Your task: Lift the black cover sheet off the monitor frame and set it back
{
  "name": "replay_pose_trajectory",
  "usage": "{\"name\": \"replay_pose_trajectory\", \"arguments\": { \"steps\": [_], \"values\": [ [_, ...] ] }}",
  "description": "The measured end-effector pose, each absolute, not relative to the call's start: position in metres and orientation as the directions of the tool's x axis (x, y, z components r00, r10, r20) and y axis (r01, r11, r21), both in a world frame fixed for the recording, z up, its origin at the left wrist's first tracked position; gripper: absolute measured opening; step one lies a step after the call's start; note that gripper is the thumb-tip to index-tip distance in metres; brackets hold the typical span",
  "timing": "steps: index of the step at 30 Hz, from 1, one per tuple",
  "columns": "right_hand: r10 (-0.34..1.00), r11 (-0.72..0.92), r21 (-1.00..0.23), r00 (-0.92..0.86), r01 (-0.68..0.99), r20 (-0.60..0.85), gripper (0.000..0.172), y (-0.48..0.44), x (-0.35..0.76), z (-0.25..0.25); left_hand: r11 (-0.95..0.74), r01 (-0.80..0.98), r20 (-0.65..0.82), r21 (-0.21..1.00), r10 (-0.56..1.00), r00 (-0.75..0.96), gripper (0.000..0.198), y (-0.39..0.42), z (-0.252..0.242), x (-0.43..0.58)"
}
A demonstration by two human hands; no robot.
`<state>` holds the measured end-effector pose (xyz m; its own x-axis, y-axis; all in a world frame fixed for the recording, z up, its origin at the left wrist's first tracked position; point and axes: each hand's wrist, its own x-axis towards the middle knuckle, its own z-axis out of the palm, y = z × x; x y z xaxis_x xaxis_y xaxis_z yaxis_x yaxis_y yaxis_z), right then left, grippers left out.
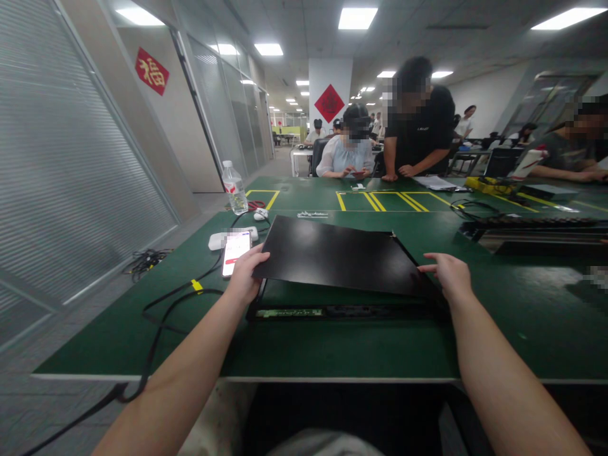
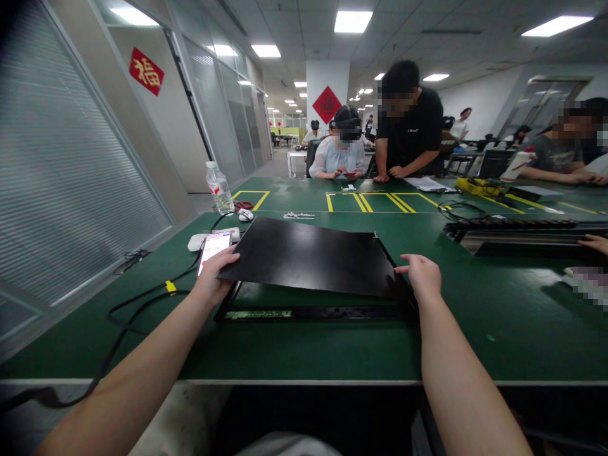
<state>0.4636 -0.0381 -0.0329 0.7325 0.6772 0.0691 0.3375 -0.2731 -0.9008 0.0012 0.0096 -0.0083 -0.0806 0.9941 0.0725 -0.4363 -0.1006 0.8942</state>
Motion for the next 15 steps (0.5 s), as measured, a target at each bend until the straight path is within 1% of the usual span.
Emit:
{"name": "replay_pose_trajectory", "arguments": {
  "steps": [5,8,11,15],
  "values": [
    [0.683,-0.246,-0.9,0.724,0.36,0.102,0.045,-0.0351,0.4703,-0.0393,-0.079,-0.43,0.056,0.899,0.996,-0.066,0.054,0.0094,-0.0097,0.0011],
    [0.686,-0.245,-0.889,0.717,0.387,0.123,0.043,-0.0352,0.4713,-0.0396,-0.07,-0.424,0.049,0.903,0.997,-0.06,0.057,0.011,-0.0114,0.0005],
    [0.687,-0.261,-0.873,0.714,0.412,0.131,0.042,-0.0361,0.4702,-0.0382,-0.073,-0.427,0.051,0.901,0.997,-0.063,0.055,0.0123,-0.0119,0.0004],
    [0.676,-0.287,-0.869,0.728,0.404,0.115,0.04,-0.0376,0.4671,-0.0362,-0.07,-0.422,0.048,0.904,0.997,-0.062,0.048,0.0128,-0.0116,0.0001]
  ]
}}
